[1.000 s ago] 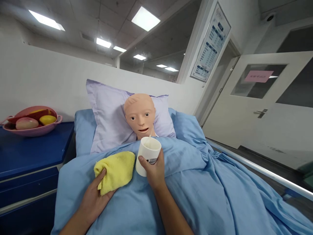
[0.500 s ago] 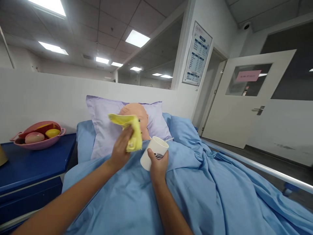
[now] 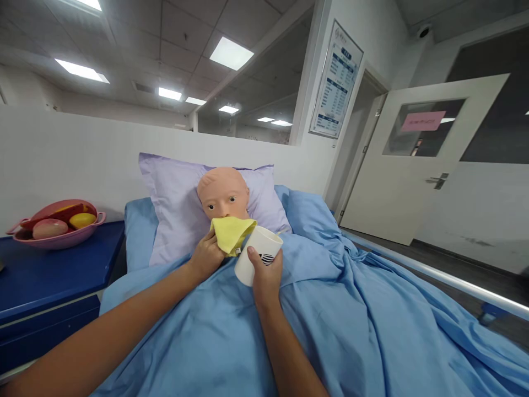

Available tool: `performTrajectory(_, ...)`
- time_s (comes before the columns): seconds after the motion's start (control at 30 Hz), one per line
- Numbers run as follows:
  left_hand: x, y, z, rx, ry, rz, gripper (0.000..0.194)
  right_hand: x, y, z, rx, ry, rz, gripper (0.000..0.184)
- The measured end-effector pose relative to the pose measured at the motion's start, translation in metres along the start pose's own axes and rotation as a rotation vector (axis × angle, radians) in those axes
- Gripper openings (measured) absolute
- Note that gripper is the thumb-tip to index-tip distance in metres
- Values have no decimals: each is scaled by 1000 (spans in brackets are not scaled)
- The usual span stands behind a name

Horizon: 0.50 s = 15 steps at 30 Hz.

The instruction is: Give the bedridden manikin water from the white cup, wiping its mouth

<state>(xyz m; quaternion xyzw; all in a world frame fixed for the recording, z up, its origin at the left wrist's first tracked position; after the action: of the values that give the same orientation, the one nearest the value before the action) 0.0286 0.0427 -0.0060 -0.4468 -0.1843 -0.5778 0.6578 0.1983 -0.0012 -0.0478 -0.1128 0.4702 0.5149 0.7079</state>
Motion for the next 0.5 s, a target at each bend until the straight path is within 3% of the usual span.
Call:
performTrajectory(0.13,-8,-9,-16,37,-61,-27,33,1,0,0,-23,-15,-35,64)
performTrajectory(0.3,16,-17,-25,41,-138,-306,37,-3,6,-1,-34,-26,-4,61)
performTrajectory(0.4,39,-9,-14,24,-66,-389,37,-9,11,-3,-68,-48,49,59)
performTrajectory(0.5,44,7,4,19,27,-263,39,-11,10,-4,-46,-29,31,60)
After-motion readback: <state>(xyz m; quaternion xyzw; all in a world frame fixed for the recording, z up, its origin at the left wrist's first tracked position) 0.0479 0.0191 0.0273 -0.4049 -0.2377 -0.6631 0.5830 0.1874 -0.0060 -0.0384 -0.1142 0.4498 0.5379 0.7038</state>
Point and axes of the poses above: each hand's wrist, its own z-axis towards the middle knuckle, its own y-axis out of the palm, x = y × z, the point moved 7 cm from there along z, towards the middle knuckle, and after that the axes turned 14 degrees about -y, right-handed, at the moved point
